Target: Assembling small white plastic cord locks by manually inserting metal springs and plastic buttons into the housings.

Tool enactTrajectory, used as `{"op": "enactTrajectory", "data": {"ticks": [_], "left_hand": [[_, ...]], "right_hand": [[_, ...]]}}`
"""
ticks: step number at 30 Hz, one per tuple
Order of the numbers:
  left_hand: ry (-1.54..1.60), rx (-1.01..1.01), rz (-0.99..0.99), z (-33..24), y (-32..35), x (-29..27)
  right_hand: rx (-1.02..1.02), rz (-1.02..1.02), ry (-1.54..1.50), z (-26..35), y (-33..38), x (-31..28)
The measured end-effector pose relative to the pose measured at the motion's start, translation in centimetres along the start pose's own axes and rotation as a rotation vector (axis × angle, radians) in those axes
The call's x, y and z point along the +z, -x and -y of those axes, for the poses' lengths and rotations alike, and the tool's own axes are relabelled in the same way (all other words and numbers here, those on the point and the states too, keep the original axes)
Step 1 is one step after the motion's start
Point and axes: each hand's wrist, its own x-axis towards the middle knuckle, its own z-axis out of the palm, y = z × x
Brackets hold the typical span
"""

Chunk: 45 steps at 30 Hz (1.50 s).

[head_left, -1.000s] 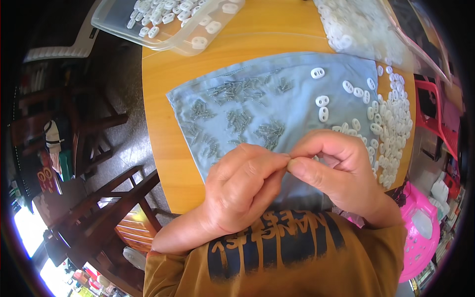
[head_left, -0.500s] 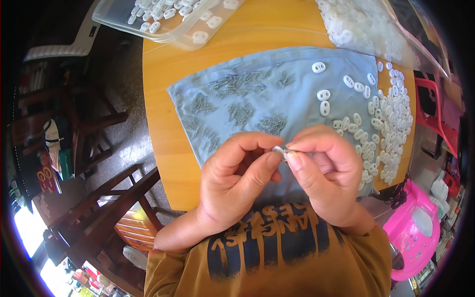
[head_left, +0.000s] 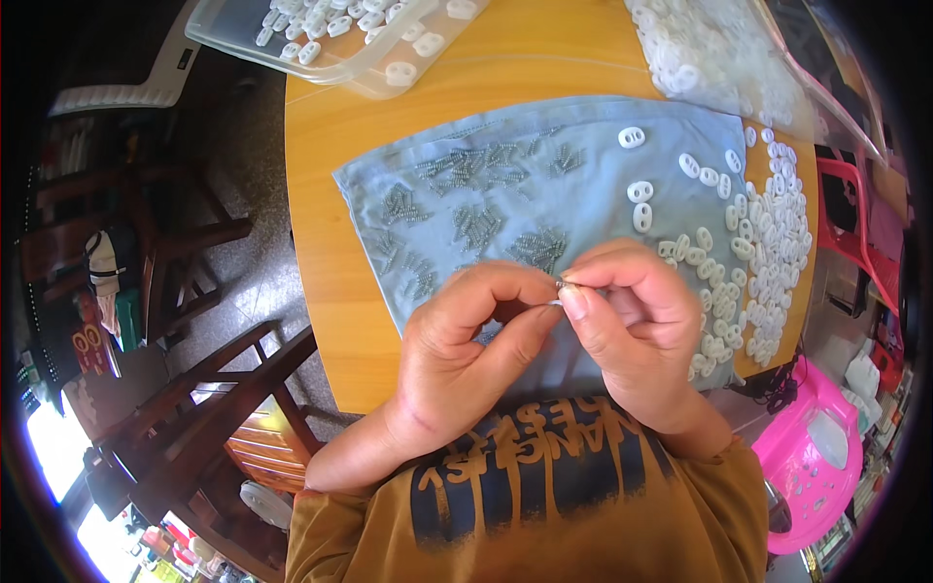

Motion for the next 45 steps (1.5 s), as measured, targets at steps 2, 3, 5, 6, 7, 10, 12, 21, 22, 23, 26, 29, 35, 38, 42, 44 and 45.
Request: {"op": "enactTrajectory", "data": {"ticks": [2,3,5,6,7,10,12,21,22,23,26,29,35,38,42,44,45], "left_hand": [[-0.517,0.282,0.053,-0.3,-0.6,-0.5],[-0.519,0.281,0.052,-0.3,-0.5,-0.6],[-0.465,0.294,0.068,0.0,-0.4,-0.8],[-0.466,0.293,0.069,-0.1,-0.2,-0.7],[-0.201,0.149,0.036,-0.2,0.1,-0.5],[0.174,-0.066,0.011,-0.6,-0.1,-0.5],[0.286,-0.134,0.019,-0.6,-0.3,-0.5],[0.271,-0.058,0.073,0.3,-0.1,-0.4],[0.288,-0.040,0.065,0.4,-0.1,-0.5],[0.305,-0.023,0.057,0.5,-0.1,-0.6],[0.244,-0.047,-0.032,-0.2,-0.3,0.1],[0.259,-0.036,-0.061,-0.3,-0.1,0.4],[0.233,-0.013,-0.069,-0.3,0.0,0.4],[0.223,0.054,0.006,0.2,0.1,-0.1],[0.175,0.072,0.017,0.2,0.3,-0.1],[0.148,0.095,0.007,0.3,0.3,-0.1],[0.148,0.095,0.007,0.3,0.3,-0.1]], "right_hand": [[0.027,-0.008,0.043,-0.2,0.1,-0.3],[0.028,-0.007,0.040,-0.2,0.1,-0.2],[0.069,0.006,-0.120,-0.1,0.1,-0.2],[0.069,0.005,-0.121,-0.1,0.0,-0.2],[0.069,0.017,-0.148,-0.1,0.0,-0.3],[0.080,0.033,-0.188,-0.1,0.0,-0.3],[0.093,0.037,-0.201,-0.1,0.0,-0.3],[0.109,0.080,-0.225,0.2,-0.1,-0.2],[0.093,0.076,-0.198,0.0,-0.1,-0.2],[0.076,0.072,-0.171,-0.1,-0.1,-0.2],[0.064,0.090,-0.151,-0.1,-0.1,-0.3],[0.067,0.094,-0.149,-0.2,-0.1,-0.3],[0.051,0.093,-0.096,-0.3,0.0,-0.3],[0.045,0.096,-0.101,-0.3,0.0,-0.3],[0.041,0.095,-0.078,-0.2,0.1,-0.1],[0.057,0.081,-0.069,-0.1,0.2,-0.1],[0.057,0.081,-0.069,-0.2,0.2,-0.1]]}}
